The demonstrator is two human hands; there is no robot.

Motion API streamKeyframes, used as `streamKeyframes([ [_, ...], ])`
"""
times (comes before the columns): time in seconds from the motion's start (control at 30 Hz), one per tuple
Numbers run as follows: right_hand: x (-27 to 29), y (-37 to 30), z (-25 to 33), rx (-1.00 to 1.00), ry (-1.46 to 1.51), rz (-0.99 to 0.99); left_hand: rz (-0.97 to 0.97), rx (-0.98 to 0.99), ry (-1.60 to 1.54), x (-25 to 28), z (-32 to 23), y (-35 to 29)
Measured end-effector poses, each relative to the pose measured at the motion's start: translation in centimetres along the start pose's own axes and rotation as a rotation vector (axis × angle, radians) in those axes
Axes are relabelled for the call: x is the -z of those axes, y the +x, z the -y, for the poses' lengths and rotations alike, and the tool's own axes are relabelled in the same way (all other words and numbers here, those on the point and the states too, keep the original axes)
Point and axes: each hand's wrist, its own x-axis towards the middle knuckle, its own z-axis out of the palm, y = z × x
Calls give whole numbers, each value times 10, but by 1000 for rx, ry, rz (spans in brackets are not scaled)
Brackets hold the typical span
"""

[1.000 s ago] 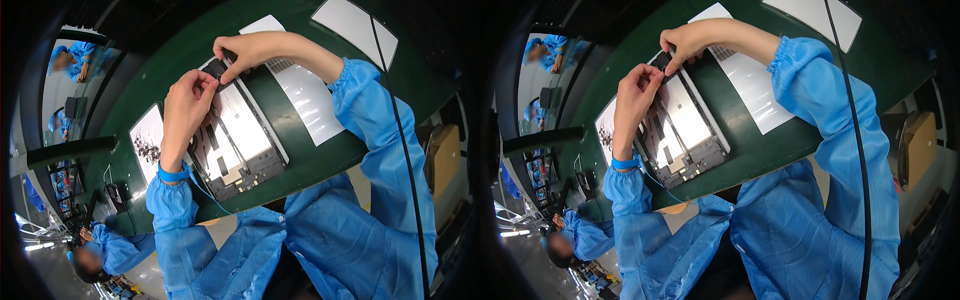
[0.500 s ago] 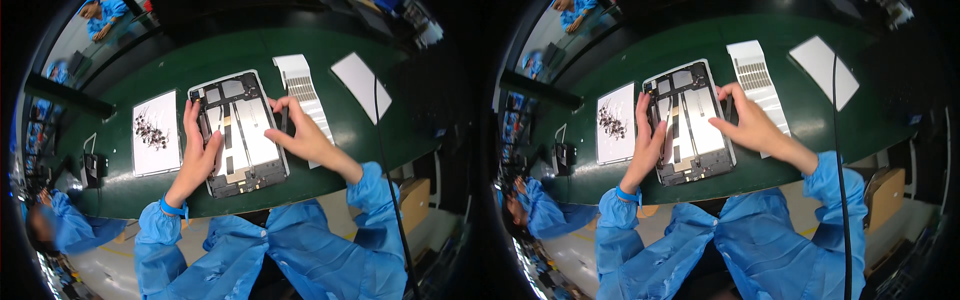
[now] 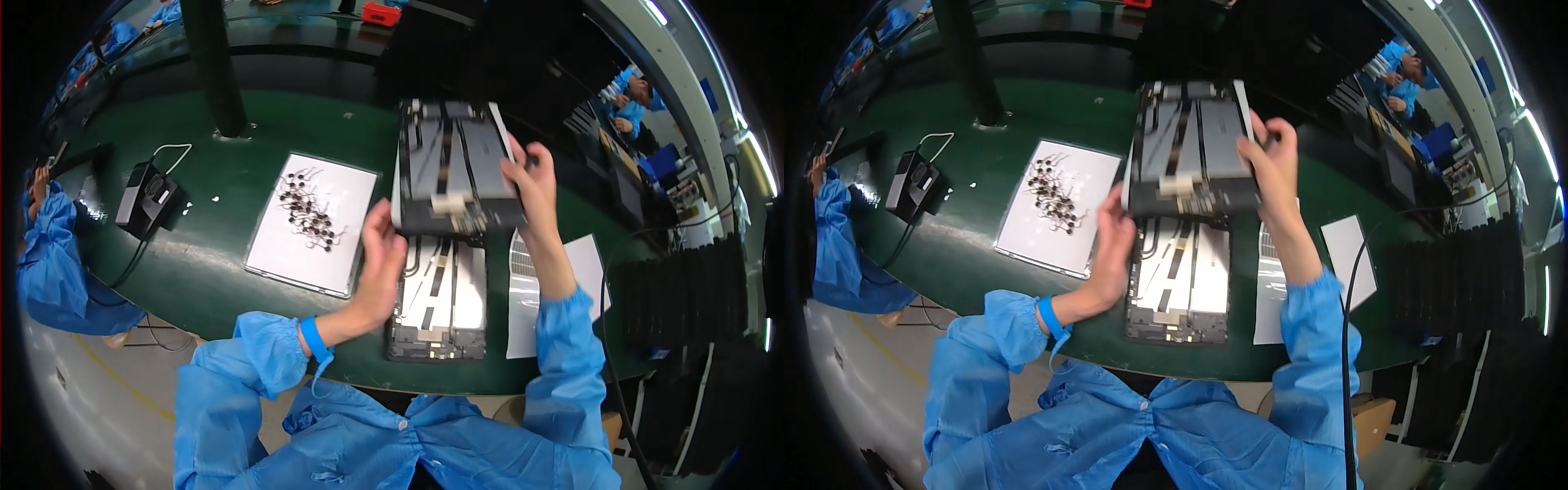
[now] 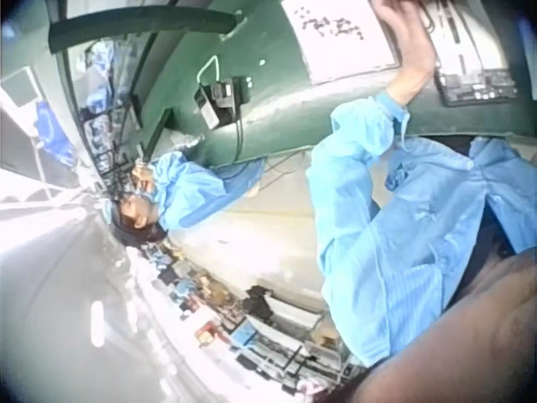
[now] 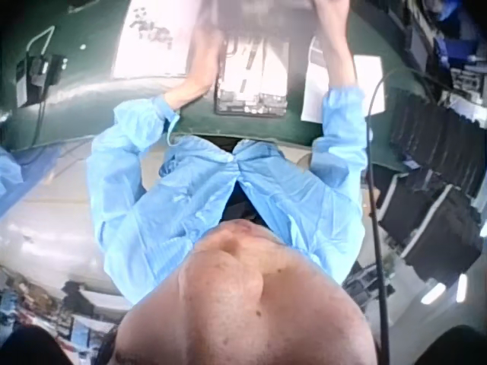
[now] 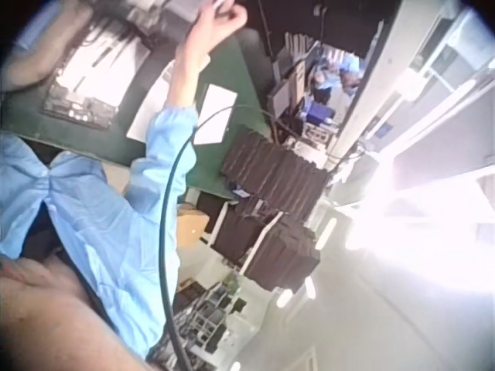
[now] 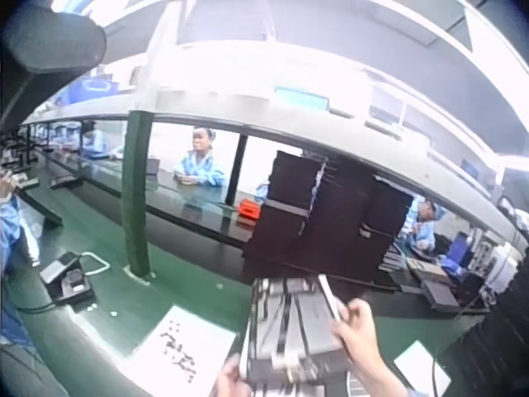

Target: Assembling internal components and applying adhesive strips to a tablet device casing at a factory workbench.

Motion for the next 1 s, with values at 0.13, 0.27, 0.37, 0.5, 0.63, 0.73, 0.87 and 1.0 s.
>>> streamKeyframes([
  [0.13, -42, 119, -74, 162, -67, -97, 104, -14, 88, -4, 25, -2],
  [0.27, -75, 176, -148, 122, -155, -176, 145, -1, 166, 3, 19, -1],
  [0.37, -63, 198, -193, 214, -430, -197, 208, -15, 230, 1, 14, -4],
  [0.5, -61, 177, -176, 209, -724, -31, 230, -45, 340, 2, 12, -6],
  [0.63, -12, 147, -100, 187, -376, 10, 264, -130, 461, -2, 4, 3],
  [0.73, 36, 95, -25, 249, -266, 116, 378, -227, 561, -1, -17, 10],
  [0.87, 122, 6, -7, 166, -438, -4, 664, -304, 745, -19, -46, 19],
  [1.0, 195, -66, -40, 31, -425, -112, 923, -416, 931, -67, -41, 41],
])
